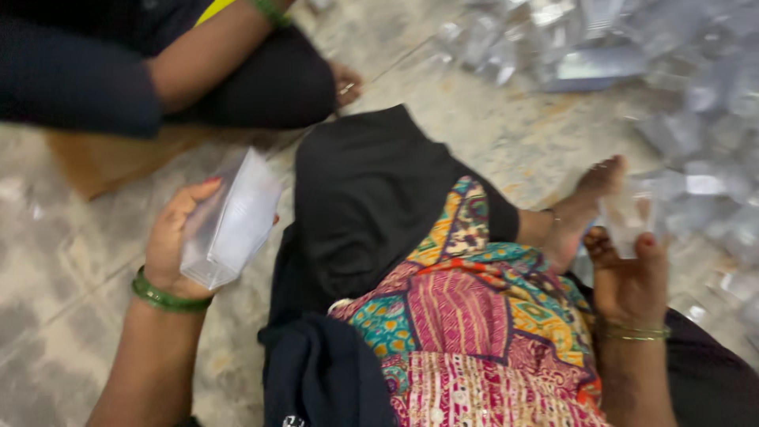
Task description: The person sits on the floor and counts clear plastic cups one at a time, gathering counted cups into stacks on their lap and placing finished stacks aside among the large pile of cups on the floor.
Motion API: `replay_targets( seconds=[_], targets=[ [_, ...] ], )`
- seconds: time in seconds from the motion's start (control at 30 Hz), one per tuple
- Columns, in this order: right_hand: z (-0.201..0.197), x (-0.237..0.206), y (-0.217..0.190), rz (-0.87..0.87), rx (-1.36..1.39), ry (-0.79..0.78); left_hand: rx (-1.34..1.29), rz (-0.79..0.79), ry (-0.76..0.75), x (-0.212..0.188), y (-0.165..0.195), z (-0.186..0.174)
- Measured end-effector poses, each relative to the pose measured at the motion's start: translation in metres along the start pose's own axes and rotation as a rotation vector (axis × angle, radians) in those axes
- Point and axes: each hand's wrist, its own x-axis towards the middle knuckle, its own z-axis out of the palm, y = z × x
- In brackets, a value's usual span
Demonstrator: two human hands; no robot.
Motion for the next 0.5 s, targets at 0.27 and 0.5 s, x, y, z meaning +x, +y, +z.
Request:
replay_targets(
  seconds=[0.27, 0.5],
  targets=[
    [-0.002, 0.009, -0.006, 0.007, -0.05, -0.037, -0.415, -0.329, 0.123, -0.048, -0.1, -0.121],
    [-0.008, 0.006, -0.01, 0.001, -0.051, 0.011, -0.663, -0.184, 0.342, 0.026, -0.136, -0.229]
  ],
)
